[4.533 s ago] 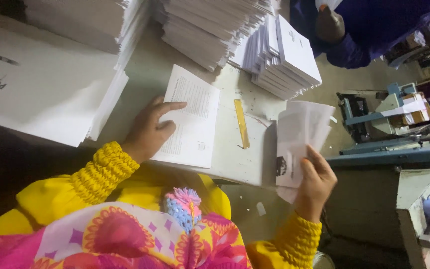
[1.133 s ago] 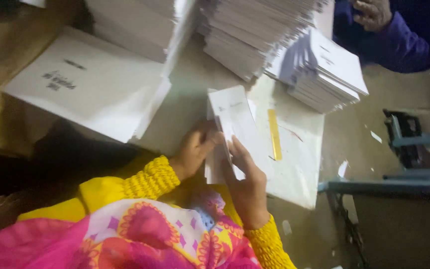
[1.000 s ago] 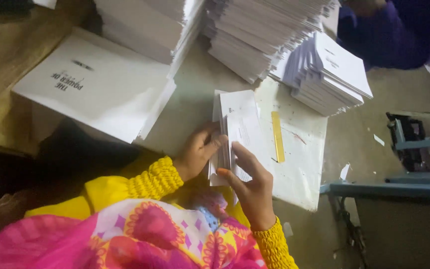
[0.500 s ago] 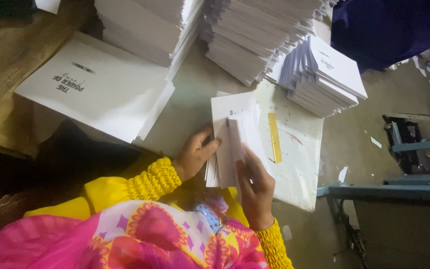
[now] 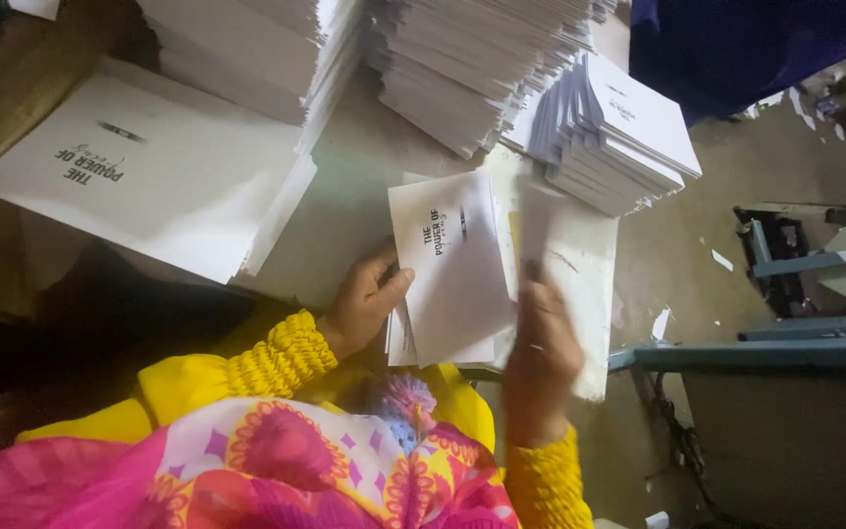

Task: Folding printed paper sheets into booklets and stacking them on a table.

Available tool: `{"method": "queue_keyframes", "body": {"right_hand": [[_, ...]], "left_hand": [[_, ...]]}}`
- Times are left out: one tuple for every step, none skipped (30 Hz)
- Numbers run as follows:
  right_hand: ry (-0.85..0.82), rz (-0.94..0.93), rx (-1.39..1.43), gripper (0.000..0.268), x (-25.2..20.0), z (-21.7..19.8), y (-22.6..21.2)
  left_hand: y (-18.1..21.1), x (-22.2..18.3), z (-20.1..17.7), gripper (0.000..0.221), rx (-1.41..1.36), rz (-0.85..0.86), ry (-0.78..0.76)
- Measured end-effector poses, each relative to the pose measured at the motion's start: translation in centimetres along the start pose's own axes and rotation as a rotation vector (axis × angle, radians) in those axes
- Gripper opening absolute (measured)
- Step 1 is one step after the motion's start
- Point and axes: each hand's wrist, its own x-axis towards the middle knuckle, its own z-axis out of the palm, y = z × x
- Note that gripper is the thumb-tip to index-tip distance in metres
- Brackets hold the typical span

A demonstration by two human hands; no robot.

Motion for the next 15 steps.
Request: {"method": "queue_keyframes", "body": {"right_hand": [[0.005, 0.005, 0.0, 0.018, -0.3, 1.0, -0.8], [-0.114, -0.022, -0.077, 0.02, -0.6, 2.0, -1.5], [-0.232, -0.048, -0.155, 0.024, -0.9, 3.1, -2.3], [-0.232, -0.049, -0.15, 0.024, -1.0, 3.2, -2.9], [-0.294, 0.008, -0.11, 0.029, -1.1, 3.4, -3.4], [-0.365, 0.058, -0.072, 0.035, -1.1, 3.4, -3.9], [-0.375, 0.048, -0.067, 0.035, -1.1, 3.5, -3.6], [-0.387, 0.086, -0.059, 0.037, -1.2, 3.5, -3.3], [-0.399, 0.124, -0.051, 0.038, -1.3, 3.4, -3.0], [-0.393, 0.13, -0.056, 0.038, -1.6, 3.8, -2.5], [-0.381, -0.001, -0.15, 0.039, -1.9, 4.2, -2.0], [-0.366, -0.132, -0.245, 0.04, -2.3, 4.7, -1.5], [-0.36, -0.125, -0.249, 0.04, -2.4, 4.9, -1.7], [-0.357, -0.147, -0.265, 0.038, -2.6, 5.1, -1.8], [-0.354, -0.17, -0.28, 0.037, -2.8, 5.3, -2.0]], "left_hand": [[-0.2, 0.2, -0.1, 0.043, 0.004, -0.002, -0.005], [-0.4, 0.5, -0.2, 0.044, 0.027, 0.065, -0.018], [-0.6, 0.6, -0.4, 0.044, 0.05, 0.132, -0.031], [-0.1, 0.4, -0.4, 0.044, 0.054, 0.132, -0.027], [0.5, 0.2, -0.5, 0.044, 0.042, 0.151, -0.034], [1.0, 0.0, -0.4, 0.044, 0.023, 0.172, -0.03], [0.7, 0.1, -0.5, 0.044, 0.021, 0.174, -0.015], [0.4, 0.1, -0.5, 0.042, 0.03, 0.192, -0.015], [0.1, 0.2, -0.4, 0.041, 0.04, 0.21, -0.014], [0.1, 0.1, -0.5, 0.041, 0.038, 0.209, -0.024], [0.2, 0.1, -0.4, 0.041, 0.052, 0.161, -0.025], [0.2, 0.1, -0.5, 0.041, 0.067, 0.112, -0.027], [0.4, 0.2, -0.4, 0.041, 0.068, 0.112, -0.037], [0.5, 0.2, -0.4, 0.04, 0.05, 0.114, -0.033], [0.6, 0.1, -0.4, 0.04, 0.032, 0.115, -0.029]]}}
